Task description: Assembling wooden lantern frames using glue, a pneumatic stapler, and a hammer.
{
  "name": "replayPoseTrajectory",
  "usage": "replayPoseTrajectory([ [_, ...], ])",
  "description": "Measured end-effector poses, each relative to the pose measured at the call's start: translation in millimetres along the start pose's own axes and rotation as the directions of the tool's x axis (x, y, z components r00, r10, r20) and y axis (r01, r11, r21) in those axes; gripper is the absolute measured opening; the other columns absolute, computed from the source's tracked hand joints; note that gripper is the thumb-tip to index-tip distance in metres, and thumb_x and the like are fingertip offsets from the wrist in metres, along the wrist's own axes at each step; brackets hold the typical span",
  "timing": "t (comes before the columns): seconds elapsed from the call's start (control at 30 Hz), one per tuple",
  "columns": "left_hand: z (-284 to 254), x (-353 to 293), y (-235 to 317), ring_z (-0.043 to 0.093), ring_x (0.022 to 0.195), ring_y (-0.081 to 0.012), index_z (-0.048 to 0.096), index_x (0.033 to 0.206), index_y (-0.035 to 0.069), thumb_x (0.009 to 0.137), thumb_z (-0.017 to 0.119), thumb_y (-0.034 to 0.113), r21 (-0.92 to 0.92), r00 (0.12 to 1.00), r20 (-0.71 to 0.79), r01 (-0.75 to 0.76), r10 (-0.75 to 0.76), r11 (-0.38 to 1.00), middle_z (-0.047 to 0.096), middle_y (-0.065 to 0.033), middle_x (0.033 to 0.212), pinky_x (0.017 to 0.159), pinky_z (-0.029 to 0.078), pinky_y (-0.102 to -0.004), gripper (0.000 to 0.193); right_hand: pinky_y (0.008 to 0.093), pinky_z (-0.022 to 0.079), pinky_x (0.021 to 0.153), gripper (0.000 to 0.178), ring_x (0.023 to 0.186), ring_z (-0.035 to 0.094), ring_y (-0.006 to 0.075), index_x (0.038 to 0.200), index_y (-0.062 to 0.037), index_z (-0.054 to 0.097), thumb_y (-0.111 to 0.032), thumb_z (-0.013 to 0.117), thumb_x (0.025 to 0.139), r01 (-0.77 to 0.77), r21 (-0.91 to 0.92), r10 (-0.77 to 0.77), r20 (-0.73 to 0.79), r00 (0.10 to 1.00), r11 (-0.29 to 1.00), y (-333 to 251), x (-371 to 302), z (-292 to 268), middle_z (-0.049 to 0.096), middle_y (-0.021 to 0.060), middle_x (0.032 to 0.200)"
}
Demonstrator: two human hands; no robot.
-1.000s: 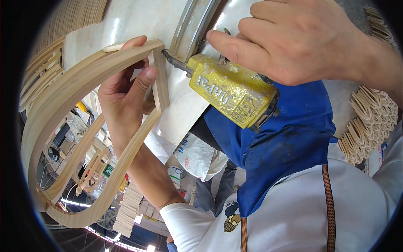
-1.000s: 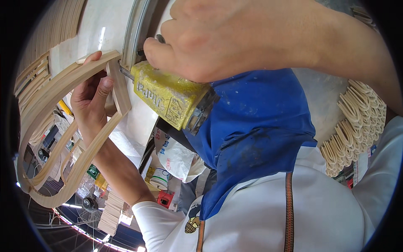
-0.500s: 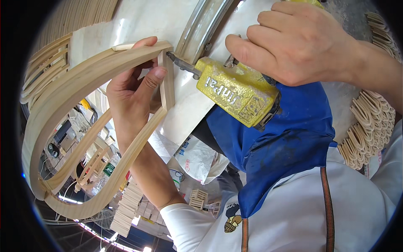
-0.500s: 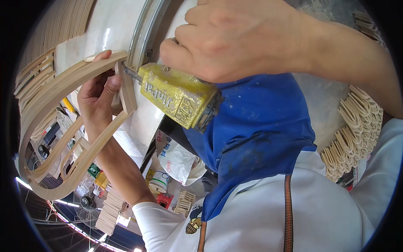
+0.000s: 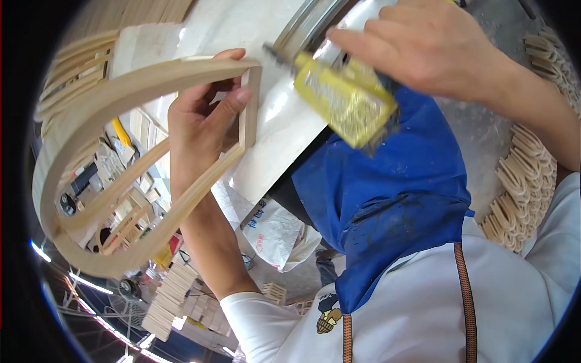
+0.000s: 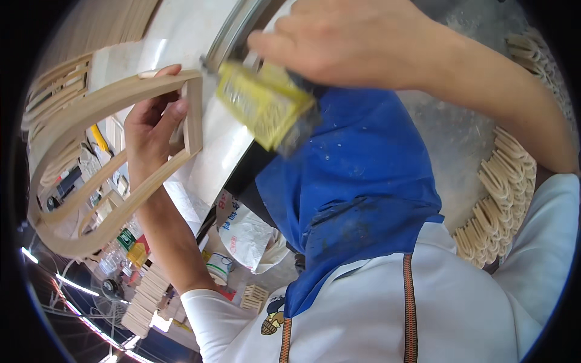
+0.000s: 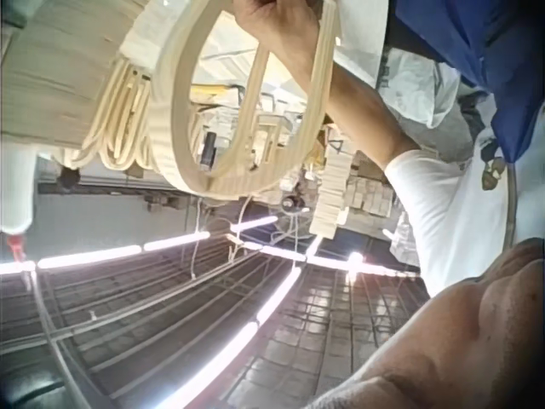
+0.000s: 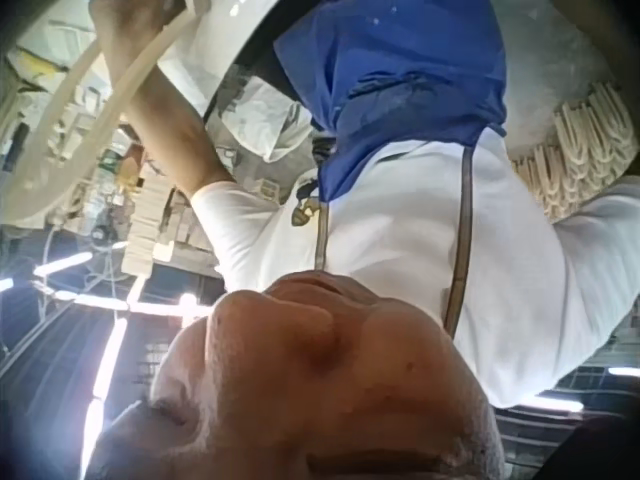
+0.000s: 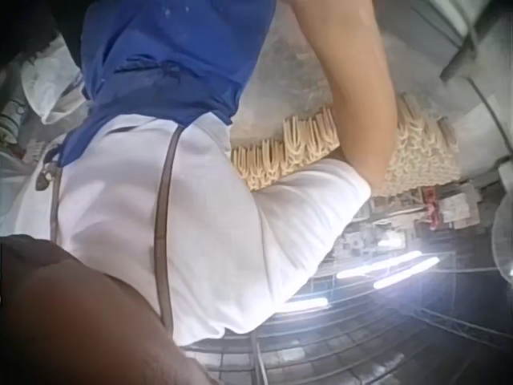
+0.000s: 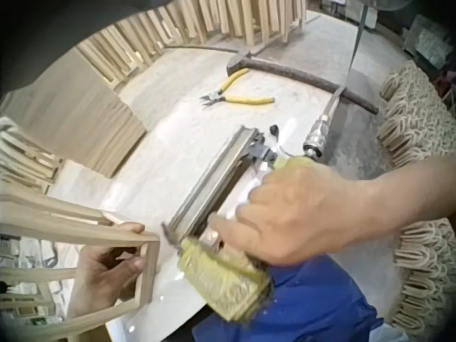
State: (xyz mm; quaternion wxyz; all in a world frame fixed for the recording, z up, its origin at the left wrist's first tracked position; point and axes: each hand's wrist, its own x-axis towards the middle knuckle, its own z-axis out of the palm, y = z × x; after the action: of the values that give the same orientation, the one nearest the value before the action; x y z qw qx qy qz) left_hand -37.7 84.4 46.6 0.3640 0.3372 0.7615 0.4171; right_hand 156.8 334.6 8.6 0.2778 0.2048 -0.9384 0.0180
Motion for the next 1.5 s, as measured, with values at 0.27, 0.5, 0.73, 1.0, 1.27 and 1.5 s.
replayPoseTrajectory([
  [0.27, -17.9, -5.3, -20.2, 0.068, 0.104, -0.0209, 0.061, 0.144, 0.004, 0.097, 0.068, 0.003, -0.168, 0.997, 0.062, -0.034, 0.044, 0.985, 0.072, -0.0109, 0.116, 0.103, 0.051, -0.0308, 0.047, 0.0329, 0.055, 0.068, 0.030, 0.071, 0.064, 0.0251, 0.111, -0.0017, 0.065, -0.020, 0.074, 0.088, -0.864, 0.339, 0.440, 0.755, 0.486, 0.372, 49.8, 8.4, -9.3, 0.065, 0.0103, 0.082],
  [0.5, -17.0, -66.3, 3.9, 0.068, 0.110, -0.0254, 0.056, 0.144, -0.002, 0.104, 0.055, 0.005, -0.592, 0.985, -0.164, -0.060, -0.048, 0.804, 0.071, -0.0159, 0.118, 0.105, 0.051, -0.0319, 0.041, 0.0350, 0.054, 0.080, 0.047, 0.091, 0.066, 0.0270, 0.126, -0.0018, 0.064, -0.020, 0.078, 0.085, -0.409, 0.038, 0.404, 0.103, 0.909, 0.912, 2.3, 36.1, -45.7, 0.068, 0.0127, 0.107],
  [0.73, 51.9, -153.3, -42.4, 0.067, 0.111, -0.0254, 0.055, 0.139, -0.005, 0.103, 0.056, 0.004, -0.633, 0.759, -0.624, -0.351, -0.187, 0.690, 0.068, -0.0192, 0.118, 0.101, 0.053, -0.0337, 0.037, 0.0344, 0.054, 0.082, 0.049, 0.095, 0.064, 0.0262, 0.132, 0.0027, 0.057, -0.026, 0.072, 0.094, -0.614, 0.516, 0.522, 0.332, 0.786, 0.597, -34.5, 124.2, -7.6, 0.065, 0.0155, 0.114],
  [1.0, 102.7, -187.0, -35.4, 0.063, 0.120, -0.0245, 0.052, 0.141, -0.005, 0.106, 0.057, 0.010, -0.677, 0.734, -0.627, -0.347, -0.262, 0.649, 0.065, -0.0179, 0.125, 0.108, 0.048, -0.0364, 0.038, 0.0243, 0.057, 0.078, 0.032, 0.083, 0.069, 0.0170, 0.118, 0.0095, 0.071, -0.015, 0.069, 0.097, -0.561, 0.783, 0.618, 0.306, 0.724, 0.270, -70.9, 107.0, -1.0, 0.074, 0.0119, 0.093],
  [1.27, 91.1, -181.6, -19.7, 0.056, 0.130, -0.0242, 0.050, 0.143, -0.004, 0.109, 0.055, 0.016, -0.546, 0.687, -0.726, -0.583, 0.007, 0.602, 0.062, -0.0198, 0.133, 0.113, 0.044, -0.0385, 0.040, 0.0301, 0.061, 0.092, 0.031, 0.092, 0.071, 0.0206, 0.121, 0.0074, 0.069, -0.016, 0.071, 0.100, -0.393, 0.855, 0.675, 0.511, 0.532, -0.338, -137.5, 92.2, -24.2, 0.073, 0.0156, 0.110],
  [1.5, 82.9, -190.8, 5.4, 0.059, 0.122, -0.0220, 0.051, 0.139, -0.002, 0.110, 0.053, 0.015, -0.382, 0.559, -0.804, -0.745, 0.200, 0.546, 0.064, -0.0147, 0.124, 0.108, 0.046, -0.0374, 0.034, 0.0299, 0.060, 0.091, 0.035, 0.095, 0.072, 0.0191, 0.125, 0.0050, 0.066, -0.021, 0.070, 0.102, -0.235, 0.743, 0.546, 0.633, 0.549, -0.626, -185.5, 87.7, -12.5, 0.072, 0.0132, 0.108],
])
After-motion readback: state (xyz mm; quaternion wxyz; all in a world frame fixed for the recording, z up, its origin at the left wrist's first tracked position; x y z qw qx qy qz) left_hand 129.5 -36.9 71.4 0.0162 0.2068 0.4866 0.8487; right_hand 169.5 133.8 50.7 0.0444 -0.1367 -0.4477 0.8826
